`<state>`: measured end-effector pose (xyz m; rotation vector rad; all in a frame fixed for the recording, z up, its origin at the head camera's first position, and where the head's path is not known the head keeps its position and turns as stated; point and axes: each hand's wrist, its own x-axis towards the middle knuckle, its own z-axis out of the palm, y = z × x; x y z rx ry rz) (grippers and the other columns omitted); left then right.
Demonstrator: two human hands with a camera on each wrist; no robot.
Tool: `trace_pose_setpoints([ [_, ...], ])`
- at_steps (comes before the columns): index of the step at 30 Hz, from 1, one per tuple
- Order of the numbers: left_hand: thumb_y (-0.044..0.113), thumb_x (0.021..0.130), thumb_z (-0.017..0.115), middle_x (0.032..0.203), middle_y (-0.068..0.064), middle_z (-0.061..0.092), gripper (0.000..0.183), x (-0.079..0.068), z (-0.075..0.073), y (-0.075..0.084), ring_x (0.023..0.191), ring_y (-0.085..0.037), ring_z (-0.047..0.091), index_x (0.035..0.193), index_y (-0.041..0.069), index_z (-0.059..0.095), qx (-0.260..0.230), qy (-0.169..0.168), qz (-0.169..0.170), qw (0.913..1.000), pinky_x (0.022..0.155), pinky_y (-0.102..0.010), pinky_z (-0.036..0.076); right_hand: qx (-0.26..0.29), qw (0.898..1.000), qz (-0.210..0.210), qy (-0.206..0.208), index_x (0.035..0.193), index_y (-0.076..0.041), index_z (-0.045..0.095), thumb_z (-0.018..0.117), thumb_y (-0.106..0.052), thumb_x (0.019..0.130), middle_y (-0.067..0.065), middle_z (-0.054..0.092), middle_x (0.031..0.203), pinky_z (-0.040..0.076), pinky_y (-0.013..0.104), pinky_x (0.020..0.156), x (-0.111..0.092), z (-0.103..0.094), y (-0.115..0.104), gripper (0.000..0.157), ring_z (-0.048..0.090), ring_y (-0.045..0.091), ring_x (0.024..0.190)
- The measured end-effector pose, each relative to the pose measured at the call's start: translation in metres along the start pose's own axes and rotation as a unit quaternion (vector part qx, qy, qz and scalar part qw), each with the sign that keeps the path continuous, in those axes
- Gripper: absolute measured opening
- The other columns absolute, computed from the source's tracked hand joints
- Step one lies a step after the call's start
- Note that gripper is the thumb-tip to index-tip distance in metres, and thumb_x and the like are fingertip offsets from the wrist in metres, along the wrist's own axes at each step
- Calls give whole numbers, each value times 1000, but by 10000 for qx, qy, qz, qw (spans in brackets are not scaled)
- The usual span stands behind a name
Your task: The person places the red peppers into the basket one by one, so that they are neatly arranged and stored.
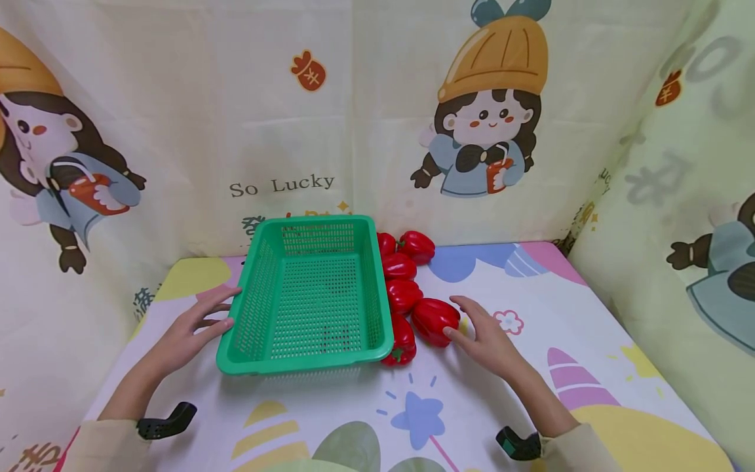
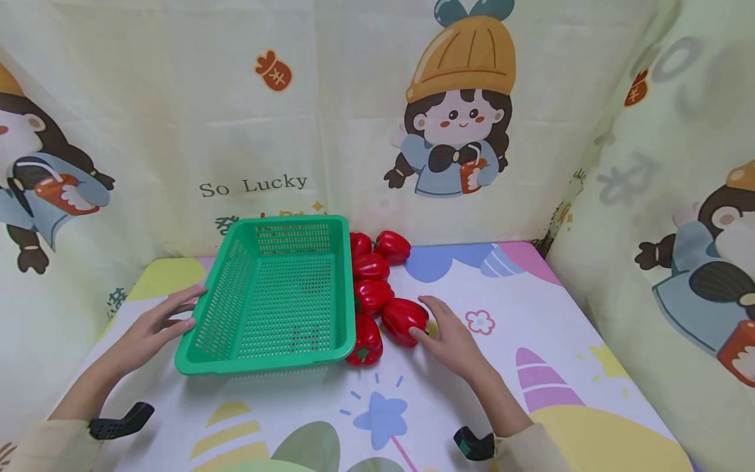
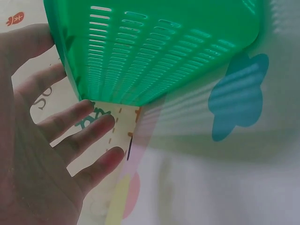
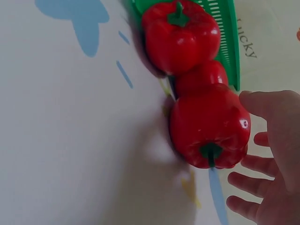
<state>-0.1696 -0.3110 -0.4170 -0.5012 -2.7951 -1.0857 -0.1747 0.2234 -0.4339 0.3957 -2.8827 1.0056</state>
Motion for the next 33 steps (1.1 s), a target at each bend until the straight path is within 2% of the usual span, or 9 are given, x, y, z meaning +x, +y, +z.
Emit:
trace_pose_setpoints([
  [3,25,98,55,152,11,36,54,0,0,0,115,19,40,149,26,38,-4,0,-40,10000,87,-15,48,13,9999,127,-26,145,-20,41,72,-41,84,8,45,146,54,52,92,1,4,-1,71,46,33,131],
  [5,25,98,55,151,12,37,53,0,0,1,116,13,44,149,26,38,-11,-7,-73,10000,87,-19,50,60,9998,203,-32,145,-20,40,73,-41,83,8,45,146,54,52,92,1,6,-2,73,45,33,133],
  [9,25,99,54,152,-7,39,53,0,0,3,122,-14,52,150,25,37,-112,-92,-146,9998,89,-41,54,242,9994,235,-45,145,-17,41,75,-39,82,9,46,146,53,52,93,3,9,-4,75,44,33,134],
  [12,26,99,53,151,-11,41,54,0,0,4,117,-10,56,150,25,36,-145,-123,-208,9996,88,-50,54,350,9992,191,-66,145,-15,41,76,-37,81,9,47,145,53,52,94,3,10,-5,76,45,33,133],
  [16,27,99,53,148,13,42,53,-1,-1,1,110,19,43,150,27,36,-77,-120,-246,9996,88,-34,52,395,9990,208,-64,145,-16,40,77,-38,79,8,48,144,54,50,93,4,13,-5,79,47,32,131],
  [18,26,99,53,146,19,40,53,-1,-1,0,109,23,41,150,27,36,-98,-120,-224,9996,87,-28,50,391,9990,232,-51,145,-15,40,78,-38,79,8,48,143,55,49,92,5,14,-4,80,48,32,130],
  [23,23,99,54,149,3,43,54,-2,-1,0,109,23,40,150,24,37,-207,-122,-159,9996,84,-23,50,417,9988,248,-43,145,-14,39,79,-38,78,9,49,142,56,46,90,6,17,-4,81,49,32,128],
  [28,20,98,56,149,3,43,54,-2,0,2,113,20,41,149,23,39,-299,-65,-83,9995,84,-17,49,506,9984,262,-30,145,-14,40,80,-36,77,9,50,141,57,45,88,7,17,-5,81,51,31,125],
  [33,19,98,56,149,-7,44,53,0,0,1,114,20,42,148,21,40,-389,-68,-2,9992,86,-15,48,532,9982,278,33,144,-13,41,80,-36,77,9,50,140,57,44,87,7,17,-4,81,51,31,125],
])
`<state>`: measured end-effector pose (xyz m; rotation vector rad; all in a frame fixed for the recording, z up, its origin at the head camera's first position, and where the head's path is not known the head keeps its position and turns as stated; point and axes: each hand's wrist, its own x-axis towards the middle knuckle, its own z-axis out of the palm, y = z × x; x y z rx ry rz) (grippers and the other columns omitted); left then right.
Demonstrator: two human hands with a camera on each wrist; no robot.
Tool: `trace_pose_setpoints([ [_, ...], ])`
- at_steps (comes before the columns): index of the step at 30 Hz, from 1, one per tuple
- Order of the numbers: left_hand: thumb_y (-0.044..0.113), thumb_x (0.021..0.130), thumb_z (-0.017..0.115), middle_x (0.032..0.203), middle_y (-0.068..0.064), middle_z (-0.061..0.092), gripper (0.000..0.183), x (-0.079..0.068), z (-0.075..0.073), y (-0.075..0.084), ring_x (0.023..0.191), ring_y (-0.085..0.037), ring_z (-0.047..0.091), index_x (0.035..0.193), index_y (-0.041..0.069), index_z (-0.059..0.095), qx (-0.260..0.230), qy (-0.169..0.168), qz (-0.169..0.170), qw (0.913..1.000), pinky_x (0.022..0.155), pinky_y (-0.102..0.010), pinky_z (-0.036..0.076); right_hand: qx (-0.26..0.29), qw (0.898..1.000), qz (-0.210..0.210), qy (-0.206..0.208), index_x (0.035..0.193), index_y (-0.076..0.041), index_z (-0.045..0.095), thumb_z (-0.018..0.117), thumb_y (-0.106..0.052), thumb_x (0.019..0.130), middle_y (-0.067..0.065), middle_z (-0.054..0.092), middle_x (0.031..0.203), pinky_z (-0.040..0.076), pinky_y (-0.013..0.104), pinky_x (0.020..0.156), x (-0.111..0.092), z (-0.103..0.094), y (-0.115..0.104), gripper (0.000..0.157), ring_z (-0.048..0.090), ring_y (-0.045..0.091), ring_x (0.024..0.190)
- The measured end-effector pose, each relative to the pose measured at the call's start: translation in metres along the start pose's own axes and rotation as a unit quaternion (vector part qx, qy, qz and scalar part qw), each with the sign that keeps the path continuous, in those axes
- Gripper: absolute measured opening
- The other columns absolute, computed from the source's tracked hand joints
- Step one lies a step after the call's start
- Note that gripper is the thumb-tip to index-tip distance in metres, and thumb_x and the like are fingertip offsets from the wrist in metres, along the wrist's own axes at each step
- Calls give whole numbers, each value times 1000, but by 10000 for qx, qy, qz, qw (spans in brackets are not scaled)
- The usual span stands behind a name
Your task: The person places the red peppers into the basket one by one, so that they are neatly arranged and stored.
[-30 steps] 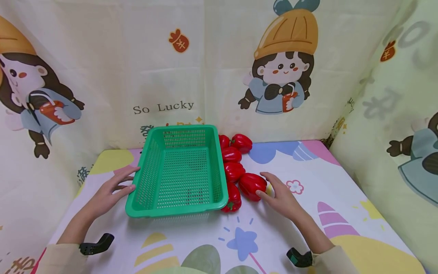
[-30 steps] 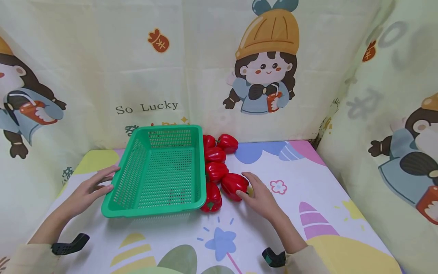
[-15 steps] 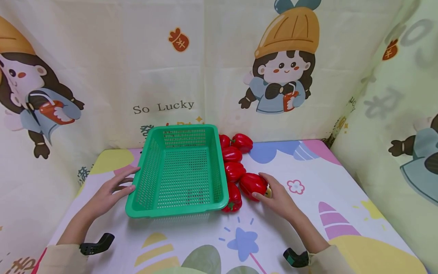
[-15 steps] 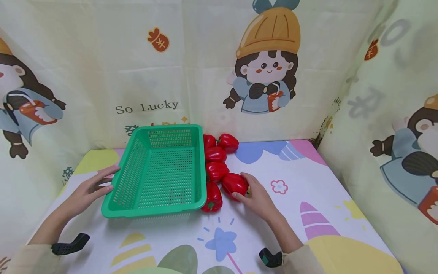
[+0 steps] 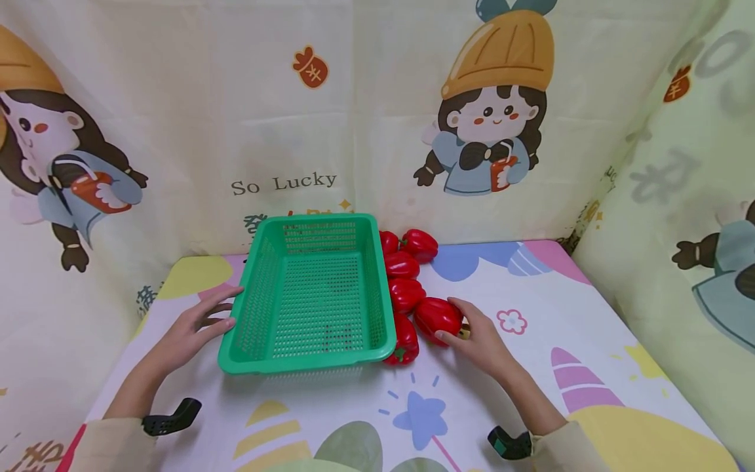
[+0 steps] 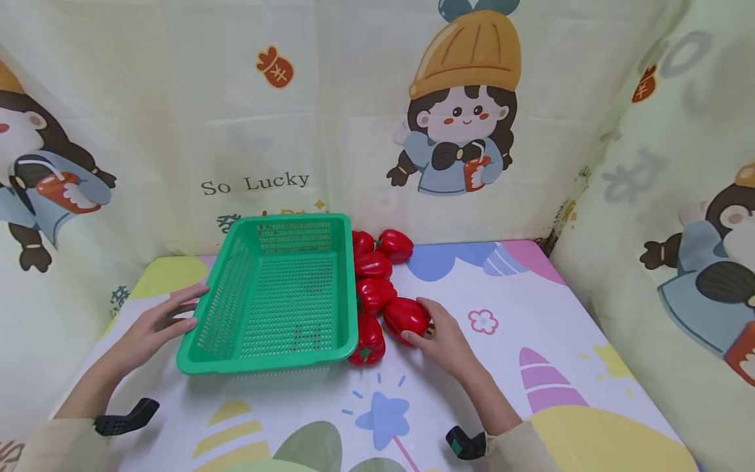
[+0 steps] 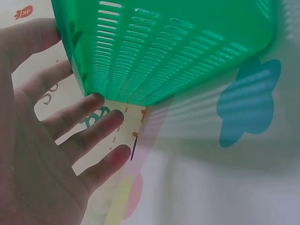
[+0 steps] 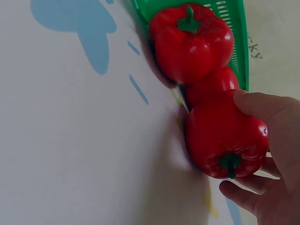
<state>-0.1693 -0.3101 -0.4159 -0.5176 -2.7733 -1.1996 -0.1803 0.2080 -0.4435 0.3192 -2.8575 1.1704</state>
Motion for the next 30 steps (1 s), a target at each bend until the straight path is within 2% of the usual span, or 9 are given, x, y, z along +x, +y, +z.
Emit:
trace_pose_setpoints([
  [8,19,97,57,147,2,46,52,1,-1,-1,114,17,44,147,20,42,27,36,26,10000,87,-17,50,102,9998,-130,107,143,-13,43,79,-37,78,9,51,140,57,44,87,-3,-6,-3,78,52,31,124],
  [12,21,97,57,147,-6,45,53,2,-2,-2,115,13,45,147,21,41,101,23,10,9999,87,-15,49,120,9992,-261,267,143,-14,43,80,-36,78,9,52,139,58,46,86,-3,-10,-5,77,52,30,123],
  [16,22,96,58,149,-12,41,54,3,-3,-2,115,15,42,147,21,41,209,11,8,9998,87,-13,48,130,9984,-388,388,142,-15,44,79,-35,79,8,52,138,57,46,86,-2,-13,-7,75,52,28,122],
  [22,23,96,60,153,-6,36,55,3,-4,0,116,16,42,147,23,41,268,-8,8,9996,88,-13,48,261,9969,-551,506,143,-16,43,78,-32,80,8,52,138,57,48,86,-1,-15,-8,74,52,27,122],
  [26,22,95,60,153,4,35,54,3,-3,-1,116,16,43,147,22,42,208,0,50,9998,88,-12,47,324,9958,-633,584,142,-16,44,79,-31,79,7,52,137,57,48,86,0,-16,-10,74,53,26,121],
  [30,19,95,60,152,-3,39,54,3,-3,-1,116,14,44,147,20,42,136,24,126,9998,87,-10,46,369,9953,-649,619,142,-16,44,80,-30,78,7,53,137,57,49,86,1,-17,-12,75,53,25,120],
])
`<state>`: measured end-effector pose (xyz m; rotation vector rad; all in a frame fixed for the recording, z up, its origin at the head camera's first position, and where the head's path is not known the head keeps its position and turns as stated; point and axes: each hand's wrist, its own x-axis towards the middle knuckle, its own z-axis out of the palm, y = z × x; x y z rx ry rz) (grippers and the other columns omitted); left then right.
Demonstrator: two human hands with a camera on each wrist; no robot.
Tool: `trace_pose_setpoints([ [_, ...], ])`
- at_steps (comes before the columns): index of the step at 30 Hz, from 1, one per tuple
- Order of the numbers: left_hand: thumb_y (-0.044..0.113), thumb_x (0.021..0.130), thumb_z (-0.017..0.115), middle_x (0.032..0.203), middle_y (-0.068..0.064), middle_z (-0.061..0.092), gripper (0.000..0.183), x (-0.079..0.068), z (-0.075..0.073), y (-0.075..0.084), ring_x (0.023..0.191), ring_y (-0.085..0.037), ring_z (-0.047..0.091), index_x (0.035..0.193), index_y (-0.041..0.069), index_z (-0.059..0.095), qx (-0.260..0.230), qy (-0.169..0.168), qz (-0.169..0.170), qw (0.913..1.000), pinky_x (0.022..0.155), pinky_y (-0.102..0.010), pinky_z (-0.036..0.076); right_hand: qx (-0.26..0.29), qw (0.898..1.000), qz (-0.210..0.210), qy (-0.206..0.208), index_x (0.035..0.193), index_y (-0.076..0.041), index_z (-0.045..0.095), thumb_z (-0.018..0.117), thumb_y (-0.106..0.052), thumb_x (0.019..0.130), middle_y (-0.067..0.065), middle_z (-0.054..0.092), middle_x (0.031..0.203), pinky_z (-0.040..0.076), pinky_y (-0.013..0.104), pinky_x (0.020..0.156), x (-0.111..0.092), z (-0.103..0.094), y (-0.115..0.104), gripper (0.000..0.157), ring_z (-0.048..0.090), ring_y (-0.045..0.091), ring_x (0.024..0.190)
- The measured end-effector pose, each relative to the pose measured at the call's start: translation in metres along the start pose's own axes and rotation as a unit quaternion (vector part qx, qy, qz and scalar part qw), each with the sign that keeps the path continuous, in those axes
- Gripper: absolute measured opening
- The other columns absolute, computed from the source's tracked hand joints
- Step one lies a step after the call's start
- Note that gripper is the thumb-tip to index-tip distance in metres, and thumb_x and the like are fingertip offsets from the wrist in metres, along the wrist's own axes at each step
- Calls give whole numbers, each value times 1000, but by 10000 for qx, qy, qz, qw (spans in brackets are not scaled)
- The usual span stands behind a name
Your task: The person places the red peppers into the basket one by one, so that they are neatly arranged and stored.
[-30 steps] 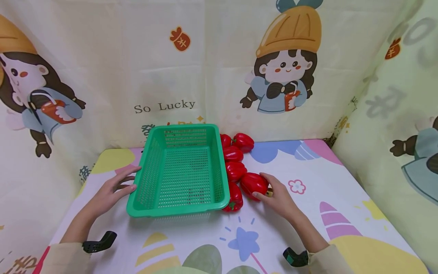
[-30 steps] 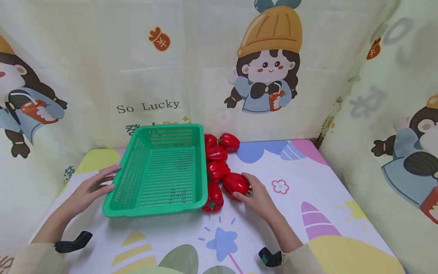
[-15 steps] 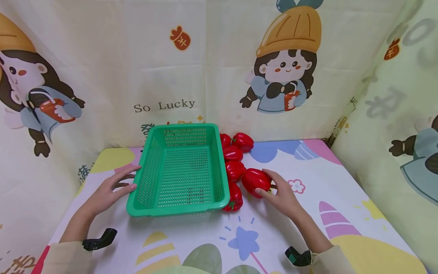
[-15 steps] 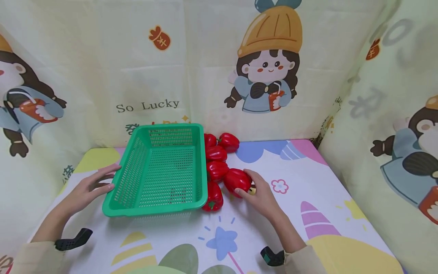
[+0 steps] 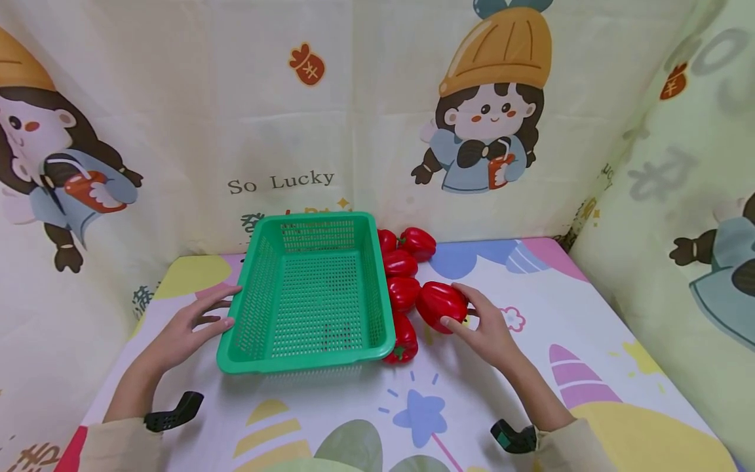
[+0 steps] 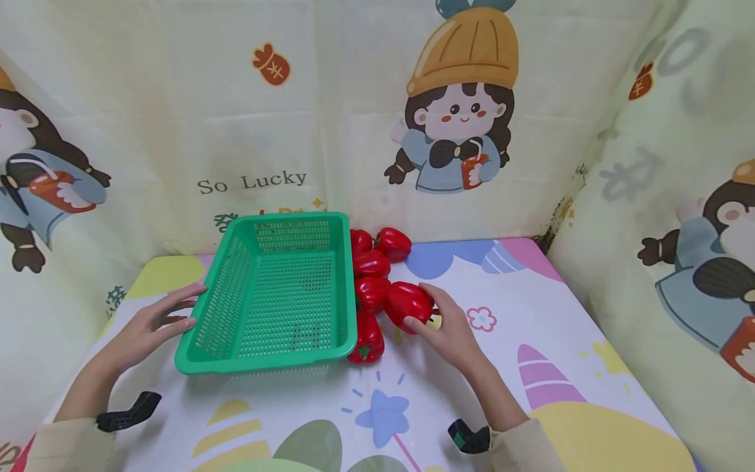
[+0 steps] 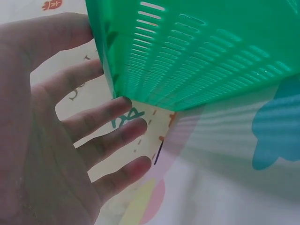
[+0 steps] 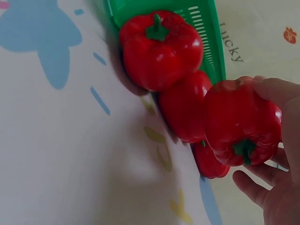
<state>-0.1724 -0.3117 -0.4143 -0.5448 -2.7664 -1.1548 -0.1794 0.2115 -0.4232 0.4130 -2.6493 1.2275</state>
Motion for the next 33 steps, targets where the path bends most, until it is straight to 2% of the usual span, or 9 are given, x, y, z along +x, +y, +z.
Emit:
trace_pose_setpoints([
  [3,18,95,60,150,-12,40,54,-1,1,1,116,13,45,147,20,42,-52,19,29,10000,87,-9,46,18,10000,-8,7,142,-18,44,80,-30,78,6,53,137,57,48,86,0,0,-1,75,53,25,120],
  [8,19,95,60,150,-5,42,55,-4,1,1,115,16,43,147,20,42,-73,17,-76,9999,87,-10,46,9,10000,-74,-10,142,-18,44,80,-31,78,5,54,136,57,45,86,0,0,-2,74,54,23,119],
  [13,20,95,60,150,-10,40,55,-2,2,3,116,13,44,147,21,41,-122,-37,-104,9999,88,-12,47,-84,9999,-98,72,142,-16,45,79,-30,78,5,54,136,57,41,86,0,-1,-4,73,54,22,119],
  [17,20,95,59,151,-13,39,56,-1,1,5,117,12,43,148,21,40,-116,-66,-155,9998,88,-14,47,-48,9999,-120,102,142,-14,44,79,-29,78,7,54,136,57,44,86,3,-2,-6,74,54,24,119],
  [24,23,95,60,150,-11,41,57,1,0,5,115,8,47,149,23,39,-26,-163,-334,9993,87,-19,48,22,9999,-27,144,143,-17,43,79,-29,79,7,53,137,57,49,86,5,-4,-6,74,53,25,120],
  [30,21,96,59,147,-13,45,56,0,1,4,113,18,43,148,22,40,-68,-95,-250,9996,87,-16,48,-70,9998,-71,146,143,-17,44,79,-30,79,5,53,137,57,32,84,6,-5,-7,74,54,21,119],
  [33,21,96,59,147,-14,45,56,-1,2,2,113,17,44,148,22,40,-76,-84,-237,9997,86,-14,48,-64,9998,-123,157,143,-16,43,78,-29,80,6,53,137,58,35,84,5,-5,-7,73,54,23,119],
])
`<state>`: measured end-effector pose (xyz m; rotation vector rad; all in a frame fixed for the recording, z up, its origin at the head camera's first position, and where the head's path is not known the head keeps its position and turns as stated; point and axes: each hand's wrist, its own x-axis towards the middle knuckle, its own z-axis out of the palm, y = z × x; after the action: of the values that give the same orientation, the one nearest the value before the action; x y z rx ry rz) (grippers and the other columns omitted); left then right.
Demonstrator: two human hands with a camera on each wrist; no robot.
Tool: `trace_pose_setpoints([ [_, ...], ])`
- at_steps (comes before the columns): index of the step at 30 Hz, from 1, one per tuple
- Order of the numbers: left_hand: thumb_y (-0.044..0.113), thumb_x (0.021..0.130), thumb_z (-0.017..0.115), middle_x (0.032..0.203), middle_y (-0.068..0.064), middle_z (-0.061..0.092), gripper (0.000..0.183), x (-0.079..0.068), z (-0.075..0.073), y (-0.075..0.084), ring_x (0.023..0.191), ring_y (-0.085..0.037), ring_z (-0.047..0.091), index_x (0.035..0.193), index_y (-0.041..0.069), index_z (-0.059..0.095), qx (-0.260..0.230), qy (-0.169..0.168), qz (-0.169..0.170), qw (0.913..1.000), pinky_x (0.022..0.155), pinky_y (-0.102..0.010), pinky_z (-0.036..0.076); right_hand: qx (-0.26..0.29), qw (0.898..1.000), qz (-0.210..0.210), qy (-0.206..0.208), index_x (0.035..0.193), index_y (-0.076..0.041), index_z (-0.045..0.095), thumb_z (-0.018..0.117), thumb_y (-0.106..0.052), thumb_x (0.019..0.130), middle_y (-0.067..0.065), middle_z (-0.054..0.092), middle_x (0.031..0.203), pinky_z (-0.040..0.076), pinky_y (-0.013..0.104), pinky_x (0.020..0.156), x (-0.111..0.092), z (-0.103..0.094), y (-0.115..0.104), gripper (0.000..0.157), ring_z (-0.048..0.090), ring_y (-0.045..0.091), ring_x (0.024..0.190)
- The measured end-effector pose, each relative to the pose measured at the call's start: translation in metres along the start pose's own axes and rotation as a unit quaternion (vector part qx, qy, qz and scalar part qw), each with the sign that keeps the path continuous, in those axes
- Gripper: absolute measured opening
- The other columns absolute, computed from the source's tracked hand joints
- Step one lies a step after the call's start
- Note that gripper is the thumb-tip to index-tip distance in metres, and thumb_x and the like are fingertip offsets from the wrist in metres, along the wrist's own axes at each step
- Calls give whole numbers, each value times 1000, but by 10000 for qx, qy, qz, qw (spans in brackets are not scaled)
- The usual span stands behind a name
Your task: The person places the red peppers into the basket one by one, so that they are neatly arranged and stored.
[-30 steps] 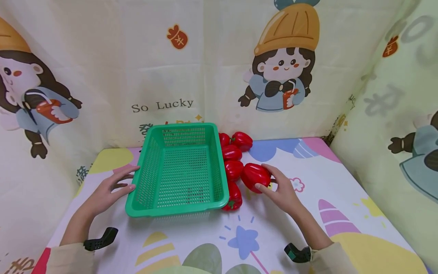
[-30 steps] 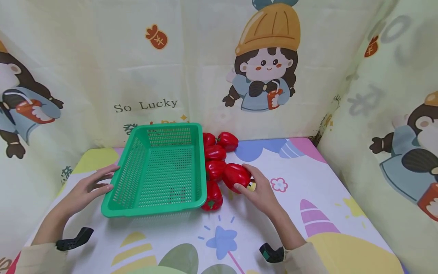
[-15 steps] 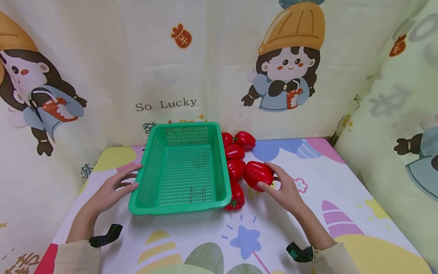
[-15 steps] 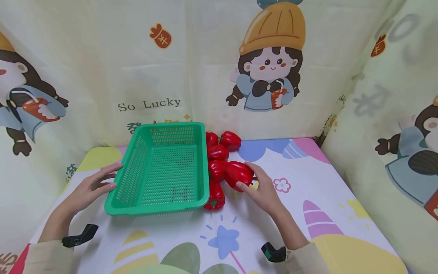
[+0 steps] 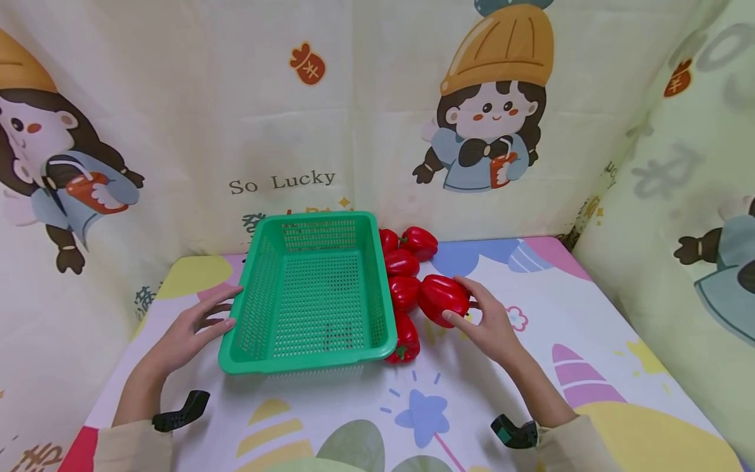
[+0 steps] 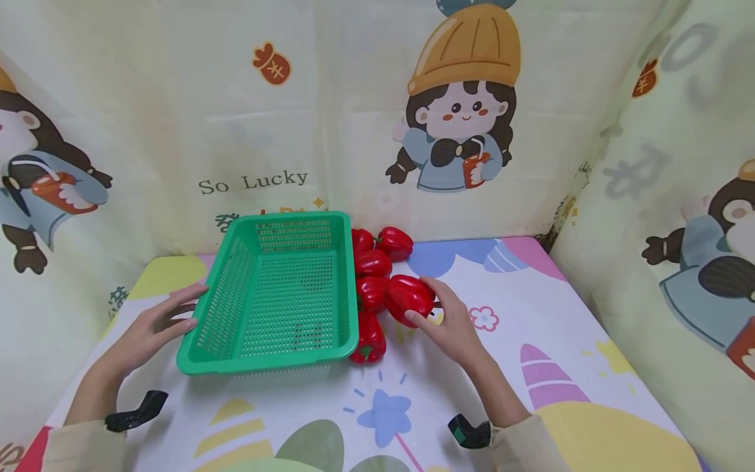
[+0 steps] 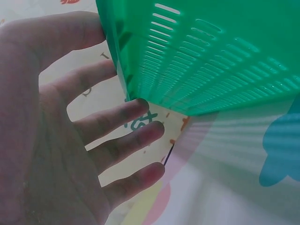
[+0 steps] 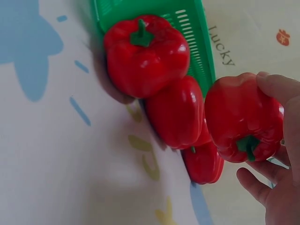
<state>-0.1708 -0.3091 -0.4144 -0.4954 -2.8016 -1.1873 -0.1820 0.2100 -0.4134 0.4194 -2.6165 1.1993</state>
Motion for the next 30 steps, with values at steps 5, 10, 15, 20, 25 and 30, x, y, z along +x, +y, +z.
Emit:
trace_pose_setpoints([
  [5,26,97,57,148,2,44,55,-2,1,-3,113,15,45,149,26,38,34,-19,-165,9999,86,-15,48,8,9999,-118,73,143,-15,44,78,-27,80,8,54,136,58,39,84,1,1,1,72,54,24,117],
  [10,27,98,55,143,22,40,55,-3,0,-5,110,21,42,149,26,37,35,-26,-240,9997,85,-16,47,17,9998,-179,122,142,-15,45,78,-26,80,6,55,134,53,19,84,2,1,-1,71,55,22,116],
  [15,27,98,55,146,15,41,55,-3,1,-6,109,23,41,150,26,37,37,-46,-226,9997,85,-15,47,62,9996,-241,166,142,-16,46,78,-25,80,6,56,133,52,17,83,3,0,-5,70,56,21,115],
  [20,22,97,57,148,3,43,54,-1,-1,-8,113,20,42,148,22,40,-32,30,-55,10000,86,-11,46,119,9993,-291,205,142,-18,46,77,-25,81,5,57,132,52,17,84,7,0,-10,69,56,21,115],
  [25,22,99,54,147,12,43,54,0,-1,-9,112,20,43,150,24,37,-154,-85,-84,9998,86,-13,47,229,9989,-325,240,142,-19,47,76,-23,82,2,58,131,51,15,85,10,0,-15,67,56,17,116],
  [30,24,99,53,148,-4,44,55,0,1,-9,112,21,42,151,26,34,-180,-114,-171,9996,86,-15,47,370,9981,-428,227,142,-17,47,76,-21,82,4,58,132,50,14,84,14,0,-21,66,56,19,115],
])
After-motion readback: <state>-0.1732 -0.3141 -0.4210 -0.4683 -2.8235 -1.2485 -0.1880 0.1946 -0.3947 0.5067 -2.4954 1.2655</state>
